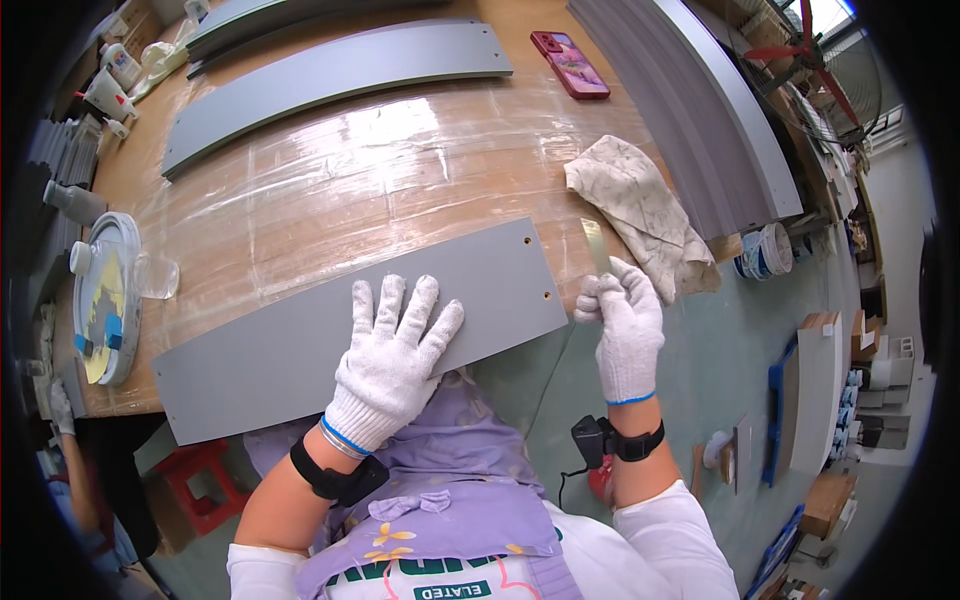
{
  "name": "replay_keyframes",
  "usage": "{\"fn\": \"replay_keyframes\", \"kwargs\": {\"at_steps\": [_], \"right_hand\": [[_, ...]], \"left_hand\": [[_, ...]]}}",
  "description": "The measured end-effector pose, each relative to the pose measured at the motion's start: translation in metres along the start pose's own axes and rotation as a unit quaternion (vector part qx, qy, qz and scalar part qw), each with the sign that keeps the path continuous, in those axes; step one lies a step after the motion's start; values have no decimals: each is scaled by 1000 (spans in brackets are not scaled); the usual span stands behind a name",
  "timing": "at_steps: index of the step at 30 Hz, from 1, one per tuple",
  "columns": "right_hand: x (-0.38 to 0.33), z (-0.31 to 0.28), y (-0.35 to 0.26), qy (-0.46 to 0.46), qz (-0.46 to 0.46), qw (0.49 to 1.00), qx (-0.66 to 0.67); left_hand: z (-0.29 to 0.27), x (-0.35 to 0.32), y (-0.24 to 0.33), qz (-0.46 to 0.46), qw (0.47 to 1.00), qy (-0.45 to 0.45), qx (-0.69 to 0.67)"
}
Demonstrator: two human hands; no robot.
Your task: The person uses a metal scraper to remove residue from the edges of a grey rectangular panel. They then wipe the surface with a cloth and sand the edges using a blue sanding block. The person flips the panel to work on the other side and continues sanding the edges.
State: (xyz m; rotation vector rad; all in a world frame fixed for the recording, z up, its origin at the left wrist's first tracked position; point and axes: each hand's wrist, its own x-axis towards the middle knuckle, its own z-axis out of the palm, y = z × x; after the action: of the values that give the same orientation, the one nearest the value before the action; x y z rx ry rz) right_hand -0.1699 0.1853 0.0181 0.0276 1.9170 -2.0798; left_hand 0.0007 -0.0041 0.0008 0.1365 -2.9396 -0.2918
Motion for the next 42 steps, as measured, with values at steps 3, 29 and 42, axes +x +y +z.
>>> {"fn": "replay_keyframes", "kwargs": {"at_steps": [3,29,42], "right_hand": [[-13,40,27,-63,-144,968,-198],[21,49,21,-73,-334,750,-565],[22,40,26,-34,-310,749,-585]], "left_hand": [[0,3,0,4,1000,1,-2],[2,2,-4,8,1000,-9,-13],[-2,3,-2,7,1000,-15,-7]]}}
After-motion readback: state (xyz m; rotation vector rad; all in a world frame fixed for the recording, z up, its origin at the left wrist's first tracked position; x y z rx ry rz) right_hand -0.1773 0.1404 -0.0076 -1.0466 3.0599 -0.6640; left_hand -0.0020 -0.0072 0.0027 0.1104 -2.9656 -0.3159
